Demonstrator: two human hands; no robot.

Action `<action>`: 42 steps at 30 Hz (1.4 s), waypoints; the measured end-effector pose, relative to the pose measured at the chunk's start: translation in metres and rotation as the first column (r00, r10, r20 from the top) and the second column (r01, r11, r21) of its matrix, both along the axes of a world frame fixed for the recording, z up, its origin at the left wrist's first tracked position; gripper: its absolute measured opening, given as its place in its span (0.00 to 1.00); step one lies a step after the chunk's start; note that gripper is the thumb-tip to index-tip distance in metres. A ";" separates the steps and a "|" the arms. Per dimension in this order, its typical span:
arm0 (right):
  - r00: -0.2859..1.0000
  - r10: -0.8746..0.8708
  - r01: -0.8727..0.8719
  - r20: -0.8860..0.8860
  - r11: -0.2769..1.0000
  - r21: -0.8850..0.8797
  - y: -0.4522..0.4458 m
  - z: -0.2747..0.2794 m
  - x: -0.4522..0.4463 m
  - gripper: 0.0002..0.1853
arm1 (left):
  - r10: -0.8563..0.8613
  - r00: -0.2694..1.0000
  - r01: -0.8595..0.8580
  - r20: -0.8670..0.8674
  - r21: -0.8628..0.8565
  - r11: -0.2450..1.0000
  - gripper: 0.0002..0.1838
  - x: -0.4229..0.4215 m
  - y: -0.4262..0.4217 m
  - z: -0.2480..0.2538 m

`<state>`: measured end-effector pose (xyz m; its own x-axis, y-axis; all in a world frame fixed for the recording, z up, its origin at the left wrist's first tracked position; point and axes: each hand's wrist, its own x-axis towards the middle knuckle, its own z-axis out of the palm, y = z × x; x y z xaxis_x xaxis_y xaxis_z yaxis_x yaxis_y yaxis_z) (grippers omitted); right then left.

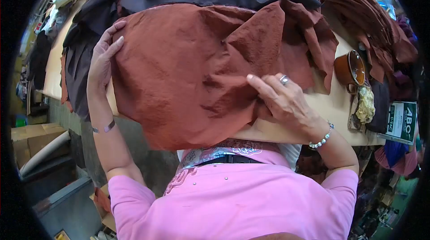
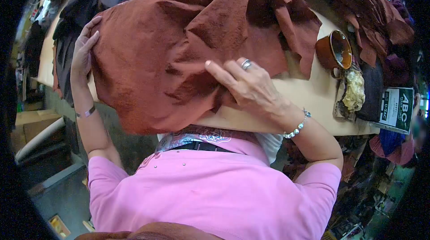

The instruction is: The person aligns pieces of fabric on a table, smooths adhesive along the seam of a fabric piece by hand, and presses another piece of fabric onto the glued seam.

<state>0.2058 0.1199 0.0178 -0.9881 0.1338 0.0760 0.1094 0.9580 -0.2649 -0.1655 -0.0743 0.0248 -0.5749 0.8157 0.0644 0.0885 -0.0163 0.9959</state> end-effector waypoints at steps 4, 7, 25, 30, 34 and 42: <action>0.968 0.086 -0.003 0.234 0.943 -0.333 0.006 0.041 -0.019 0.35 | -0.055 0.996 0.055 -0.064 0.001 0.998 0.26 0.017 -0.013 0.017; 0.977 0.141 -0.042 0.161 0.866 -0.499 0.049 0.069 -0.054 0.30 | -0.014 1.000 0.011 0.013 0.198 0.980 0.27 0.022 -0.017 0.036; 0.918 -0.133 0.144 -0.373 0.990 0.000 0.116 0.022 -0.089 0.29 | -0.277 0.405 -0.044 -0.871 -0.322 0.946 0.16 0.014 0.109 0.021; 0.829 -0.155 0.311 -0.537 0.926 0.212 0.131 -0.035 -0.090 0.24 | -0.390 0.299 -0.209 -0.871 -0.458 0.864 0.23 0.017 0.076 0.016; 0.828 -0.066 0.326 -0.557 0.864 0.384 0.122 -0.024 -0.089 0.19 | -0.272 0.212 -0.352 -0.939 -0.333 0.875 0.16 0.032 0.076 0.009; 0.514 -0.043 0.590 -0.857 0.743 0.316 0.095 0.105 -0.046 0.15 | 0.487 0.464 -0.151 -0.740 0.475 0.867 0.08 0.089 0.050 0.096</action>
